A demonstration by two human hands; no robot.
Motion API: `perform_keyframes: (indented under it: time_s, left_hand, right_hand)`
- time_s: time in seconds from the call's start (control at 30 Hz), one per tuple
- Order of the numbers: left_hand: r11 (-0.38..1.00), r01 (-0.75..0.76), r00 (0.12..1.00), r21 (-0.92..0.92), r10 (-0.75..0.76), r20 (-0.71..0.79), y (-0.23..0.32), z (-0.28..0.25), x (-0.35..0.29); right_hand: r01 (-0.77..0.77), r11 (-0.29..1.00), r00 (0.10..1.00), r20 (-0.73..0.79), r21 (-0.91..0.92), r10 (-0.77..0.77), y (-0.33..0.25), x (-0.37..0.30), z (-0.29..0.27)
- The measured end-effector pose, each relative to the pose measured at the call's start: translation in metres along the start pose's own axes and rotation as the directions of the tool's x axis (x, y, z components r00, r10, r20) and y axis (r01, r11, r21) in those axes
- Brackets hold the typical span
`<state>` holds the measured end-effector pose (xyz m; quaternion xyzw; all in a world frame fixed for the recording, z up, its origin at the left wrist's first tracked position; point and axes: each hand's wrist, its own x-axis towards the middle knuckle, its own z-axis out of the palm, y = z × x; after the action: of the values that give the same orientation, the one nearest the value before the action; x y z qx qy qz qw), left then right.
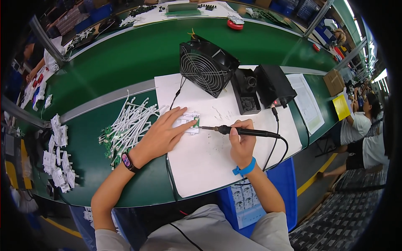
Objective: Soldering wires onto small LED circuit boards within plastic fixture housings at a factory workstation.
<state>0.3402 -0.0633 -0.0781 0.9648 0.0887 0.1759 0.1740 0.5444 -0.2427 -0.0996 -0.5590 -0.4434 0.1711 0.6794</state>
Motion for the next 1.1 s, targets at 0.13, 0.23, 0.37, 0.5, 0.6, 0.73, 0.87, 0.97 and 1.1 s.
perform_keyframes:
  time_s: [0.13,0.23,0.37,0.5,0.6,0.73,0.87,0.97,1.1]
  left_hand:
    - [1.0,-0.007,1.0,0.011,0.007,-0.001,0.0,0.001,-0.001]
    - [1.0,-0.001,1.0,0.005,0.001,-0.01,0.001,0.001,-0.002]
    - [1.0,0.012,1.0,-0.028,-0.012,-0.021,0.0,0.003,-0.003]
    - [0.997,0.004,0.998,-0.075,-0.01,-0.07,-0.002,0.004,-0.003]
    - [0.997,0.058,0.993,-0.043,-0.062,-0.097,0.002,0.007,0.003]
    - [0.994,0.059,0.99,0.091,-0.047,-0.13,0.015,0.006,0.019]
    - [0.985,0.108,0.992,0.133,-0.099,-0.074,0.019,0.007,0.027]
    - [0.974,0.148,0.989,0.171,-0.149,-0.01,0.025,0.006,0.021]
    - [0.968,0.107,0.993,0.225,-0.117,0.033,0.032,-0.005,0.003]
  right_hand:
    - [0.007,1.0,1.0,-0.014,-0.016,-0.007,-0.002,0.0,0.002]
    - [-0.029,1.0,0.999,-0.027,0.004,0.029,-0.002,0.001,0.002]
    - [-0.02,1.0,0.999,-0.048,0.014,0.021,0.0,0.0,0.002]
    - [0.003,1.0,0.988,-0.155,0.003,-0.003,0.002,-0.003,-0.002]
    - [0.011,1.0,0.964,-0.265,-0.018,-0.015,0.001,-0.002,-0.001]
    - [0.074,0.993,0.927,-0.362,-0.088,-0.101,0.0,0.002,0.003]
    - [0.074,0.987,0.917,-0.378,-0.141,-0.123,-0.004,0.005,0.003]
    - [0.064,0.991,0.918,-0.381,-0.117,-0.105,-0.007,0.004,0.004]
    - [0.105,0.977,0.907,-0.385,-0.186,-0.171,-0.002,0.007,0.002]
